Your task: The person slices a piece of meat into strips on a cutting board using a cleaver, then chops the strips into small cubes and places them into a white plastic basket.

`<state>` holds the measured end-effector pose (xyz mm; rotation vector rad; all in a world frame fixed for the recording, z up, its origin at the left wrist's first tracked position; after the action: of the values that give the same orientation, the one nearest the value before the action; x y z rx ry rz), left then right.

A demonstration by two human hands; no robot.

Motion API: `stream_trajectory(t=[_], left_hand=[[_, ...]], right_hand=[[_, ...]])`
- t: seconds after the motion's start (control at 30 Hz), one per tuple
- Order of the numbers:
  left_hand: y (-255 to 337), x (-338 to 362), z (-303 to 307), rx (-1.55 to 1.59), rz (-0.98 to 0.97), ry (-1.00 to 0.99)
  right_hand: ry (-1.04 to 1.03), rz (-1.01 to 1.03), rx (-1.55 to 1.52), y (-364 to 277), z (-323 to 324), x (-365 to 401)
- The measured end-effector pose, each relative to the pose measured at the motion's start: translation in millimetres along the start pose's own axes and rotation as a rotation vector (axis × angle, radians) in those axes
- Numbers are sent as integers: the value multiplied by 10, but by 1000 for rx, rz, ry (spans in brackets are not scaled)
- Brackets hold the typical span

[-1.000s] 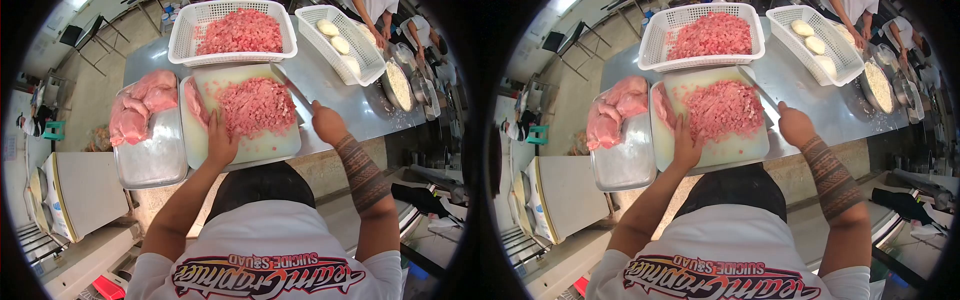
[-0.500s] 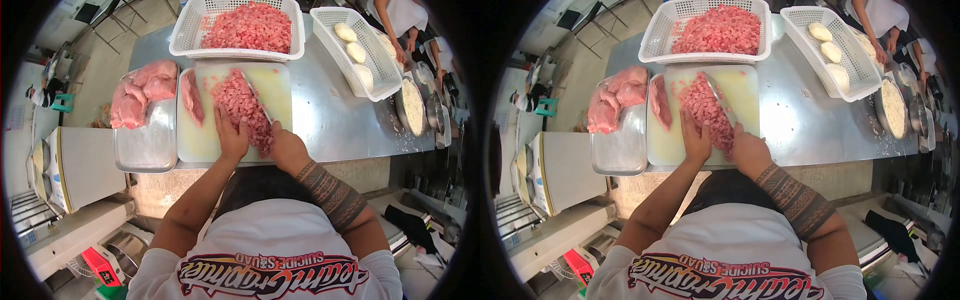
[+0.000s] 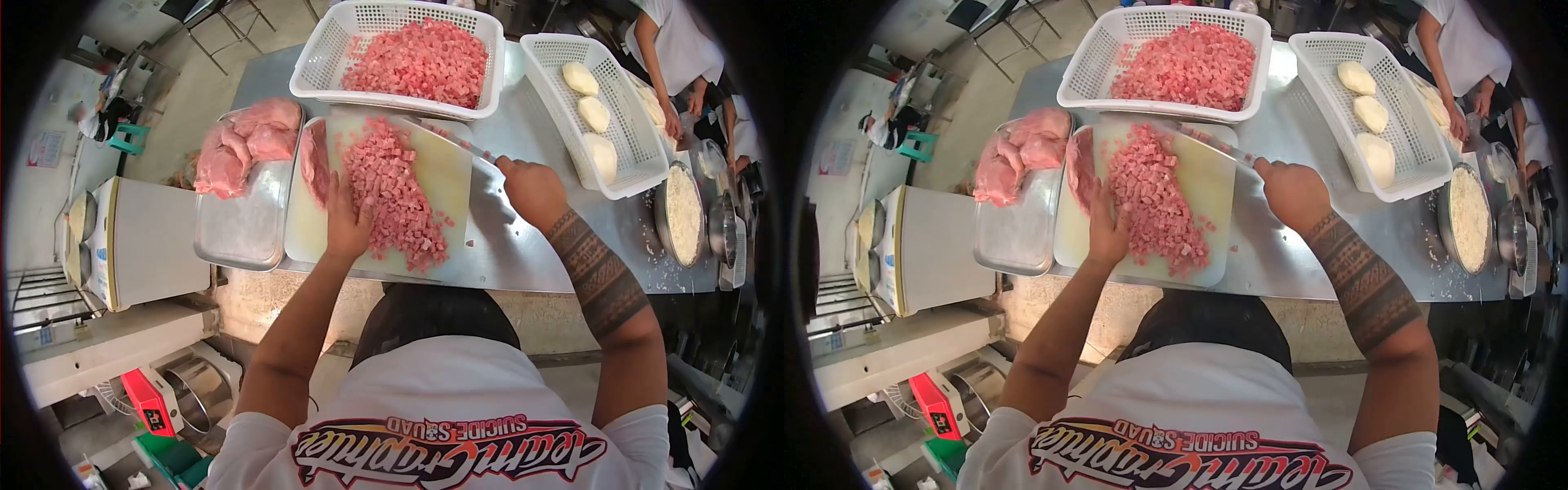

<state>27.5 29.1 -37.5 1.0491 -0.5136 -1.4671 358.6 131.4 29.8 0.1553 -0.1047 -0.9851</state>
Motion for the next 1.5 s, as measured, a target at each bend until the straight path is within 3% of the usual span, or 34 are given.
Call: stream_trajectory(t=[0.2, 0.43, 0.47, 0.63, 0.77, 0.87, 0.97, 1.03, 1.1, 1.23, 1.27, 1.3, 1.37, 1.47, 1.5], left_hand=[[422, 568, -305, -67, -57, -26], [722, 992, -732, -212, -231, -297], [721, 959, -788, -216, -186, -301], [595, 694, -854, -214, -81, -52], [723, 635, -624, -210, -127, 34], [1193, 404, -408, -365, -285, 33], [1562, 96, -581, -493, -350, -146], [1617, -29, -768, -511, -313, -236], [1570, -104, -913, -538, -312, -233], [1248, -58, -770, -570, -55, -295], [1105, -19, -660, -596, -12, -331], [936, 33, -546, -620, 32, -369], [661, 166, -312, -518, -67, -304], [507, 445, -146, -279, -168, -206], [539, 527, -196, -289, -198, -233]], right_hand=[[28, 46, -125, -265, -323, -548], [-23, 230, -266, -827, -110, -716], [-35, 238, -259, -825, -112, -673], [-93, 227, -193, -664, -80, -279], [40, 214, -11, -583, 187, -39], [184, 300, 80, -577, 394, 111], [322, 380, 96, -646, 609, 203], [447, 370, 61, -719, 693, 260], [383, 399, 115, -722, 799, 323], [367, 329, 138, -423, 878, 491], [455, 360, 113, -288, 911, 554], [411, 315, 81, -147, 866, 606], [324, 224, 22, 89, 764, 755], [104, 50, -416, 339, 219, 939], [-98, -24, -531, 389, -101, 983]])
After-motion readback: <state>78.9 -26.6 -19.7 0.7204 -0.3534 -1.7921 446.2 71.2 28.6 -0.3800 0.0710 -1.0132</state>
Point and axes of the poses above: each hand's wrist, its own x-axis away from the middle knuckle, its own z-axis out of the back of the hand, y = z × x, the point moved 7 cm from there along -x, towards the middle knuckle, and after that the axes turned 15 degrees about x, right-handed, at the moved point
